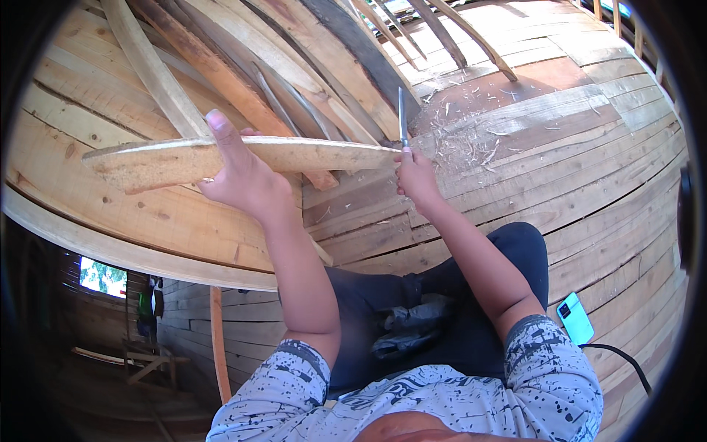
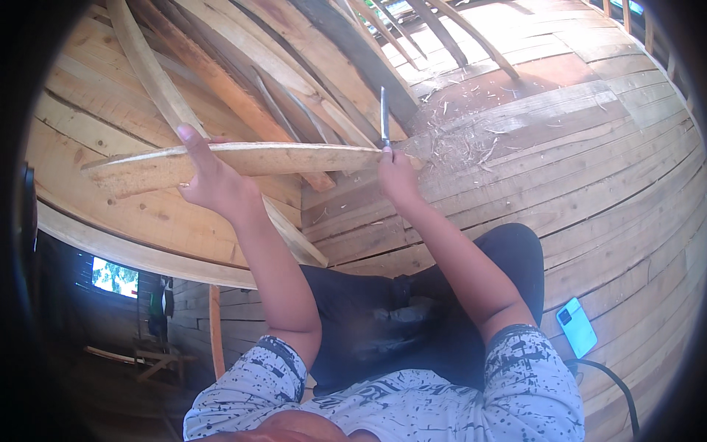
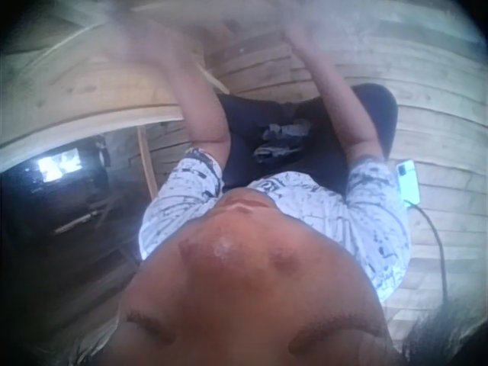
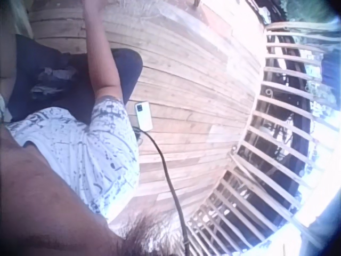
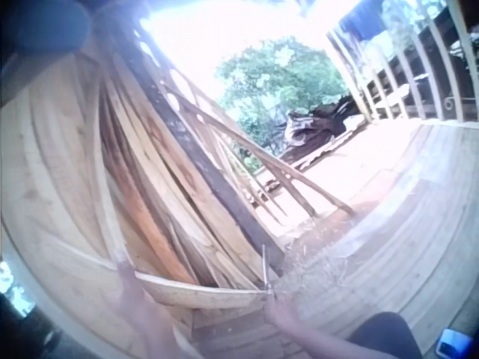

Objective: The person sits on a wooden floor and uses a knife to carve a long, curved piece of wood. They hold the wood with their left hand and shave off thin strips with the knife in their right hand, working along the length of the piece.

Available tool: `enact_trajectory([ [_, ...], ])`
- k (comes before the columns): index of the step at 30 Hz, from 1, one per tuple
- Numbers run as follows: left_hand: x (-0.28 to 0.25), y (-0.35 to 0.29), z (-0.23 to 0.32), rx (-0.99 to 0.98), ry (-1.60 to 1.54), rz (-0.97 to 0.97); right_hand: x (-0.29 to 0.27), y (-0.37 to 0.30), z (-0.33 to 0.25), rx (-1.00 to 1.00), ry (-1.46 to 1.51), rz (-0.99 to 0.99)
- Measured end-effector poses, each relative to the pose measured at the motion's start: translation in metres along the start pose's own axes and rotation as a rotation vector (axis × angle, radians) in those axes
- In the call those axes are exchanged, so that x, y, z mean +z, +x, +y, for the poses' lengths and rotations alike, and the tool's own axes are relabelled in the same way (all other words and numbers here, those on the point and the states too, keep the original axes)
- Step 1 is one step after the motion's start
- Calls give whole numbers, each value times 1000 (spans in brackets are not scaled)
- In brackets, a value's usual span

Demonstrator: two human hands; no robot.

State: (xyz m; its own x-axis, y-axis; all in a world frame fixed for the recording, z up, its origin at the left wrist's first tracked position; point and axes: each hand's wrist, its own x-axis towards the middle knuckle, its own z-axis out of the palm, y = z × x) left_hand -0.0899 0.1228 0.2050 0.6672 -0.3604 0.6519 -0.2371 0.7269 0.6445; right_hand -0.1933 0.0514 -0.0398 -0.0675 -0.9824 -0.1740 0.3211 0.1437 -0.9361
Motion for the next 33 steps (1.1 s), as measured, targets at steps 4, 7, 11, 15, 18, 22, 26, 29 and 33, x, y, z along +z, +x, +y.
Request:
enact_trajectory([
  [4, -7, 28, -21, 87, 56, -186, 7, -12, -5, -176, -130, -113],
  [7, 6, 27, -7, 2, -94, -473, 0, -23, -21, -117, -99, -193],
  [11, 11, 34, -3, -44, 0, -497, -3, -29, -35, -84, -104, -193],
  [15, 14, 37, -16, -100, -52, -329, -6, -26, -33, -296, -375, -112],
  [18, 5, 42, -16, -240, -185, -451, -8, -26, -38, -355, -428, -79],
  [22, -3, 22, -9, -285, -308, -496, -15, -20, -29, -418, -361, -135],
  [26, -22, 11, -29, -25, -172, -322, -14, -19, -17, -213, -535, -102],
  [29, -22, -4, -31, 32, -163, -201, -14, -28, -17, -230, -581, -118],
  [33, -18, -22, -15, 76, 98, 11, 3, -67, -41, -544, -557, -190],
])
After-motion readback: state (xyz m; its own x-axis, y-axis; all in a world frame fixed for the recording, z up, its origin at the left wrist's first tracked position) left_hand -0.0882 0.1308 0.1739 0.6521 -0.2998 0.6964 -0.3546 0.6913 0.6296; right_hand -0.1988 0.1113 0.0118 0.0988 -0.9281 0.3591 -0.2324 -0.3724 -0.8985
